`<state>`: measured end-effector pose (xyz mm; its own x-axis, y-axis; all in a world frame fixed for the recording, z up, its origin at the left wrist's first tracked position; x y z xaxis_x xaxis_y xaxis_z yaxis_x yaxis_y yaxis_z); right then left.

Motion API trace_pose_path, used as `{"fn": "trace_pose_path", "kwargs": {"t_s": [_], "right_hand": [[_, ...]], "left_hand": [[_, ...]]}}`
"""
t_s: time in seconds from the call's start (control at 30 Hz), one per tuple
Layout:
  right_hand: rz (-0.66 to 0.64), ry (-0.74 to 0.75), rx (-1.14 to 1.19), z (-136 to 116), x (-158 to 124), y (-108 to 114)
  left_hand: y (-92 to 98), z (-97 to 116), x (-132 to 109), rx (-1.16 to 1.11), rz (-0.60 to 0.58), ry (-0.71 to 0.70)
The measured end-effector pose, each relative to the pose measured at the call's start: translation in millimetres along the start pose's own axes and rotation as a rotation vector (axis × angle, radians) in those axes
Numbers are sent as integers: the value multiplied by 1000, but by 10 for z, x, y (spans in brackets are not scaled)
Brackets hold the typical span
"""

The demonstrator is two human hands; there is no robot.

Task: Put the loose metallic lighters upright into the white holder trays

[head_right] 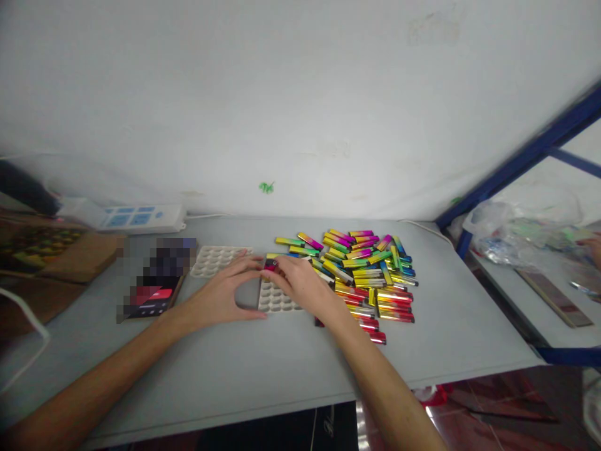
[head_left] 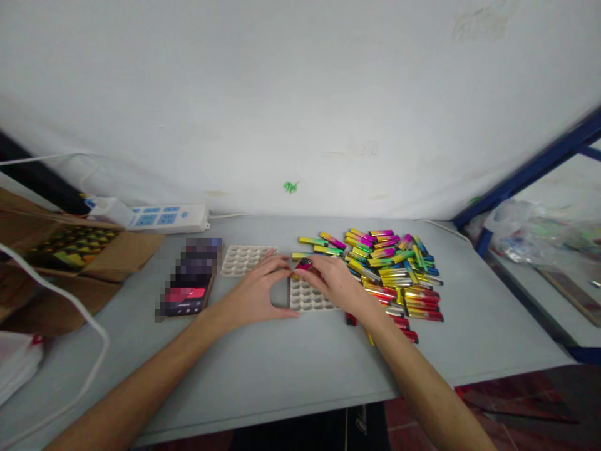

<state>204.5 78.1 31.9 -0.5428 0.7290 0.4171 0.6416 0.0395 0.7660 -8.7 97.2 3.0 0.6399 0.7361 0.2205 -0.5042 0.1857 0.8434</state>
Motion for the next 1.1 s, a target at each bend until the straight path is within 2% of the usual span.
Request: {"fn": "trace_pose_path", "kwargs": {"t_s": [0.2,0.37,0.5,0.8,0.97,1.1], "right_hand": [[-127,50,-91,-4,-5,-11],[-132,85,-174,-59,36,-6],[-198,74,-160,-82,56,37],[-285,95,-300,-53,25,31],[-256,67,-227,-13,4,32],[-218,47,44,50,-61,175]], "left_hand": [[23,42,13,-22,-27,12],[11,40,4,6,-19,-3],[-8,46,-8,0,-19,-16],[-42,82,-16,-1,-16,-8],[-31,83,-8,-1,-12,-12],[-27,57,-19,23,21,-23]]}}
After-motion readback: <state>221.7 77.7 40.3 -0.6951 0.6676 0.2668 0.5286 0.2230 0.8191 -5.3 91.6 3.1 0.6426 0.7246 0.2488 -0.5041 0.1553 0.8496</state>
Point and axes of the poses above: each hand's wrist, its own x-axis towards the middle knuckle, its own y-axis out of the back of the hand, z = x × y, the point moved 2 cm from there along x, towards the middle knuckle, and after that the axes turned 9 degrees about y, right-handed, at the moved point
